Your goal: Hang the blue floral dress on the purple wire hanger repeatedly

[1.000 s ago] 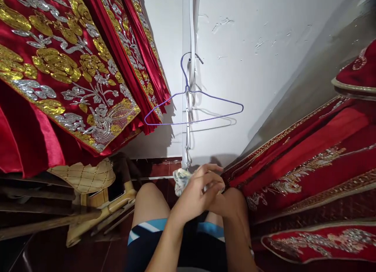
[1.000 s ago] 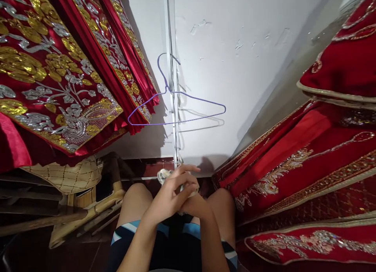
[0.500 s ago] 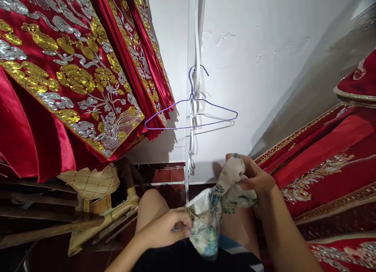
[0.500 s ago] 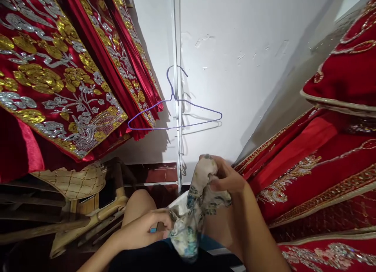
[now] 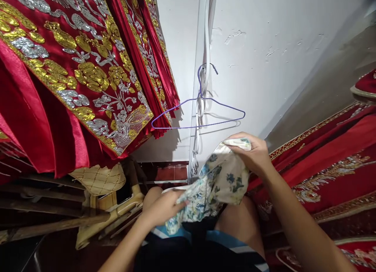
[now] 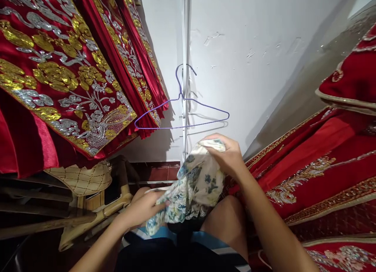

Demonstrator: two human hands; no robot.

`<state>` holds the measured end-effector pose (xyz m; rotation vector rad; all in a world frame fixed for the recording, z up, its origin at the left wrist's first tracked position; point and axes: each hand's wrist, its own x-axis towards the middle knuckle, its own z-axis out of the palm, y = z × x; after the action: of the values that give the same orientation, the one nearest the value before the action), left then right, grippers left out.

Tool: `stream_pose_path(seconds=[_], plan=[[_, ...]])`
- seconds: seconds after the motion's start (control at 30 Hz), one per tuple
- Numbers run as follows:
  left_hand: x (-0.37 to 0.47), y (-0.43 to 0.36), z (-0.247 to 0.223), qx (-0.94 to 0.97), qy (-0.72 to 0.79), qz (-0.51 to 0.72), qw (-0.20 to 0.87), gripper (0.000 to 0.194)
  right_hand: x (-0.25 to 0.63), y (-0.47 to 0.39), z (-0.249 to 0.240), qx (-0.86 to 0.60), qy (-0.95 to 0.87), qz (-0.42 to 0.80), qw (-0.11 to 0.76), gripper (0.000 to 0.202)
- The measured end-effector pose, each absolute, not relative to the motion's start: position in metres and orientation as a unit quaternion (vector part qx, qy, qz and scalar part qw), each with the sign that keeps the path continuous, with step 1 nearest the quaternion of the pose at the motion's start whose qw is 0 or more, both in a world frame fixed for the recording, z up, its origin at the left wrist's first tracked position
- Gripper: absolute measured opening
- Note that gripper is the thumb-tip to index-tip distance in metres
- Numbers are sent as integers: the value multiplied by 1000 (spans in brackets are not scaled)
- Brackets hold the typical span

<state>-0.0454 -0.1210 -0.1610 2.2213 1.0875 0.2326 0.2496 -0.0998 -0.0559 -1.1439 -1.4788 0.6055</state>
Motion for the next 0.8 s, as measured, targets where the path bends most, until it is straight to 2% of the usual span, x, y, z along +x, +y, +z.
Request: stream_pose_path(seconds=[0.1, 0.23, 0.43, 0.53, 0.67, 0.8], plan=[[-81, -108, -141, 837, 485, 89, 237, 39, 264, -92, -62, -520, -607, 273, 535, 15], [-114, -88, -113, 873, 466, 66, 126, 46, 245, -81, -54, -510, -673, 295, 448, 22], [-144, -66, -99, 871, 488, 55, -4, 45, 221, -31, -64, -473, -702, 257, 466, 53], [-145, -66, -92, 857, 511, 65, -23, 47, 227, -6, -79, -504, -691, 216, 471, 58], [-135, -70, -79, 857, 507, 88, -11, 43, 239, -4, -89, -532, -690, 181, 456, 37], [-125, -66, -76, 857, 498, 122, 46, 33, 252, -30, -85, -550, -673, 150, 472, 37]])
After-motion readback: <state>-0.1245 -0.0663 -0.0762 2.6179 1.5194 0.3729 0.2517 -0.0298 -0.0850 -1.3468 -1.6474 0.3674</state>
